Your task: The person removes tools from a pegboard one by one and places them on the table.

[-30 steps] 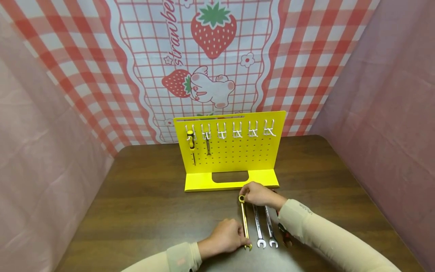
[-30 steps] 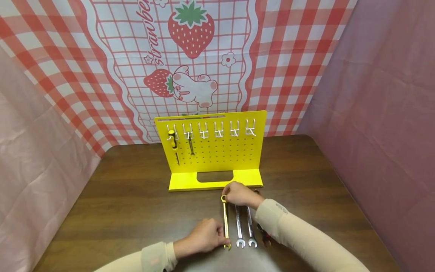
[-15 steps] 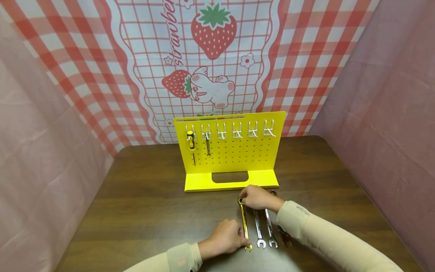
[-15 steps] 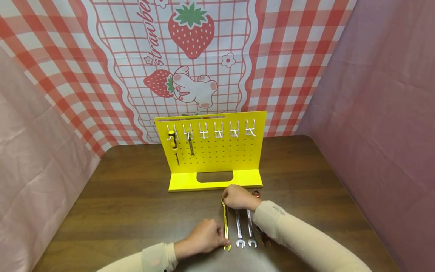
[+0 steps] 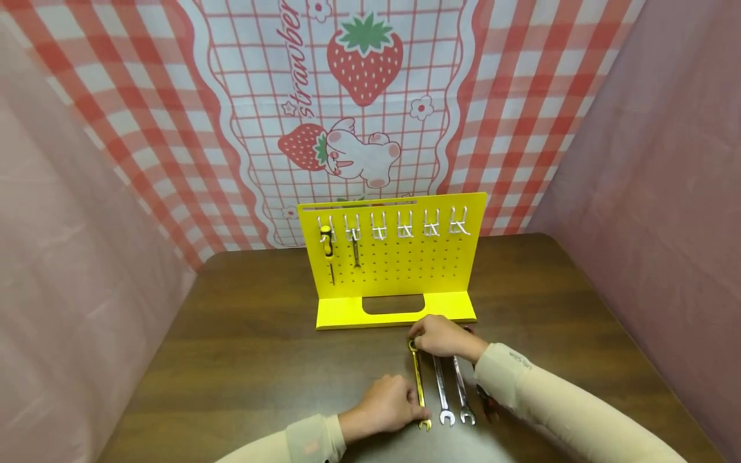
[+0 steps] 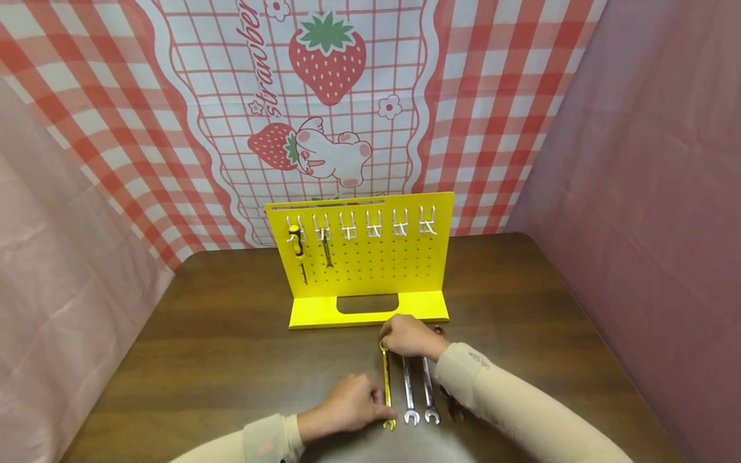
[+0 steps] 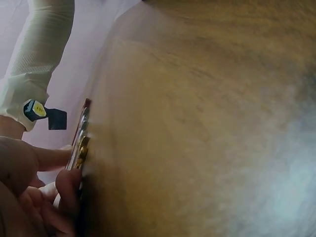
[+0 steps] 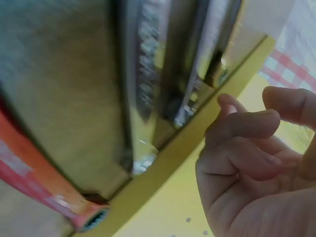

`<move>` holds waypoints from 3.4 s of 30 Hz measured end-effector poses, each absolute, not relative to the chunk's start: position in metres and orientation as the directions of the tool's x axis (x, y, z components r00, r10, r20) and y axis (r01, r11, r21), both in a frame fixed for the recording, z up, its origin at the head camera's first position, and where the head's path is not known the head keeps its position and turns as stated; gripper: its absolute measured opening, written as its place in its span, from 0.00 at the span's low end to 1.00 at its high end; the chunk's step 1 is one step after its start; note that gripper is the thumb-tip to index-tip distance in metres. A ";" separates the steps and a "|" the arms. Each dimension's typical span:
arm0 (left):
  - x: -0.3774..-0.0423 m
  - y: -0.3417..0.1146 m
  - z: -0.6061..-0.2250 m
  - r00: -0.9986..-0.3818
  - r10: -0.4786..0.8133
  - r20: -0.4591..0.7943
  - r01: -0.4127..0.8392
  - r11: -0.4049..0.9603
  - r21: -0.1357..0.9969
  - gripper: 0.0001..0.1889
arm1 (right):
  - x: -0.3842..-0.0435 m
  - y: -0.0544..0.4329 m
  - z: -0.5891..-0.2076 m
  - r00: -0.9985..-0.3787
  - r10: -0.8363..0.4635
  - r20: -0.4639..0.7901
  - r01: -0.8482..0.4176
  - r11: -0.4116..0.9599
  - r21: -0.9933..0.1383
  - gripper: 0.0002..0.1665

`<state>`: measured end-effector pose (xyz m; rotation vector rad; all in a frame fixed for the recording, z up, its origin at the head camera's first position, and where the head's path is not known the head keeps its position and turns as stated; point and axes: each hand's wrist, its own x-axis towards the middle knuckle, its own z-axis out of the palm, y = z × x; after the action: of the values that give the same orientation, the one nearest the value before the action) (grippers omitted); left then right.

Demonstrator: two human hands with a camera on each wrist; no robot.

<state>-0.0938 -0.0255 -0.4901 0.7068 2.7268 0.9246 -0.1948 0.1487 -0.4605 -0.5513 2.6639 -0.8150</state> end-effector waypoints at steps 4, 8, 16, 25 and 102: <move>-0.104 -0.028 -0.488 -0.903 0.429 0.028 0.336 0.663 0.670 0.15 | -0.201 0.145 -0.451 -0.903 -0.424 -0.071 -0.289 0.721 -0.629 0.15; -0.129 -0.036 -0.480 -0.945 0.310 0.107 0.289 0.633 0.718 0.06 | -0.211 0.139 -0.439 -0.924 -0.380 0.031 -0.288 0.641 -0.711 0.12; -0.186 -0.056 -0.466 -0.980 0.035 0.195 0.181 0.558 0.810 0.20 | -0.234 0.116 -0.433 -0.920 -0.321 0.224 -0.365 0.499 -0.786 0.13; -0.230 -0.068 -0.460 -0.953 -0.138 0.271 0.168 0.503 0.848 0.25 | -0.255 0.083 -0.418 -0.872 -0.309 0.380 -0.477 0.365 -0.799 0.24; -0.246 -0.067 -0.444 -0.967 -0.102 0.233 0.180 0.374 0.910 0.12 | -0.276 0.053 -0.390 -0.888 -0.369 0.275 -0.410 0.363 -0.837 0.46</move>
<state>-0.2460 -0.0666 -0.4444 0.0820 2.8032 1.9122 -0.2758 0.0530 -0.3896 -0.7504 2.6260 -1.6313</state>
